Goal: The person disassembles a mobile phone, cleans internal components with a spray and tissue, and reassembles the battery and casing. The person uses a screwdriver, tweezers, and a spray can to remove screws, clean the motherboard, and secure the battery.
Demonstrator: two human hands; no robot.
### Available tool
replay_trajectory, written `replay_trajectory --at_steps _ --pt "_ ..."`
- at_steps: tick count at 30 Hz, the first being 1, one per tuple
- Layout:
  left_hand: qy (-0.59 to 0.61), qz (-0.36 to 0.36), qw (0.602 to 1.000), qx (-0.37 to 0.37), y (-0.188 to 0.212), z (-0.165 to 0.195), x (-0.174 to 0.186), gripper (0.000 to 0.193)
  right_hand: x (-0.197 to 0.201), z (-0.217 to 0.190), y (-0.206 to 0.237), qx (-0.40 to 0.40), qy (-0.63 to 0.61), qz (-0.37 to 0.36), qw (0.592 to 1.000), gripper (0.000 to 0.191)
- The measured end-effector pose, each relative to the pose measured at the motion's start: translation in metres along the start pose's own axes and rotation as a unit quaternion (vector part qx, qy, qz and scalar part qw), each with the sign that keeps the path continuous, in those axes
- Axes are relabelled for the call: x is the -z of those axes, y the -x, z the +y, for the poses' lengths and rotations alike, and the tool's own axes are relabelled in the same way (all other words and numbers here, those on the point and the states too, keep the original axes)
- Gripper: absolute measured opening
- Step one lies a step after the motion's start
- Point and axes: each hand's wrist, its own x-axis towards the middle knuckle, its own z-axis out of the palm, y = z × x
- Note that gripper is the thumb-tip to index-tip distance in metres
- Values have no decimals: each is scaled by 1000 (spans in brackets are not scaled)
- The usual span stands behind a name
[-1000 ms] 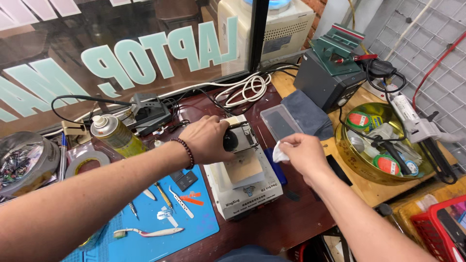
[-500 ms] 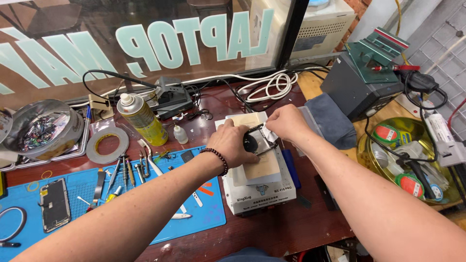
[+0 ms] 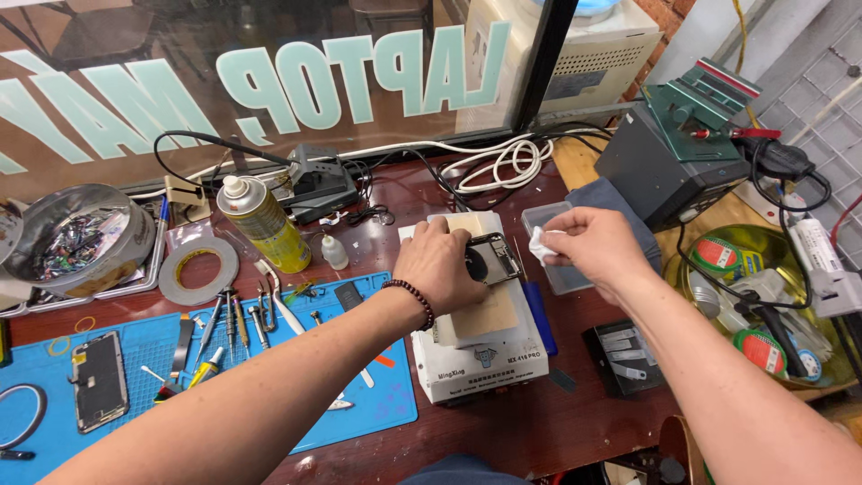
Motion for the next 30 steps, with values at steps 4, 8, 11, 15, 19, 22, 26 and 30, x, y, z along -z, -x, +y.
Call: replay_trajectory --at_steps 4,8,11,15,19,22,26,30 --pt "19 30 999 1 5 -5 -4 92 -27 -1 14 108 85 -4 990 22" --pt "42 48 998 22 19 -26 -8 110 -55 -5 35 204 330 78 918 15" --pt "69 22 996 49 23 -38 -11 100 -65 -7 45 275 416 81 863 12" --pt "108 29 993 46 25 -43 -13 88 -74 -15 34 281 430 84 854 11" --pt "108 5 992 65 24 -41 -12 87 -75 -15 32 270 424 82 860 12" --pt "115 9 991 70 25 -40 -10 86 -71 -12 36 222 462 50 857 12" --pt "150 7 985 88 28 -37 -10 88 -69 -14 31 230 452 49 860 12" --pt "196 7 973 118 32 -36 -9 100 -63 -15 31 251 459 33 852 12"
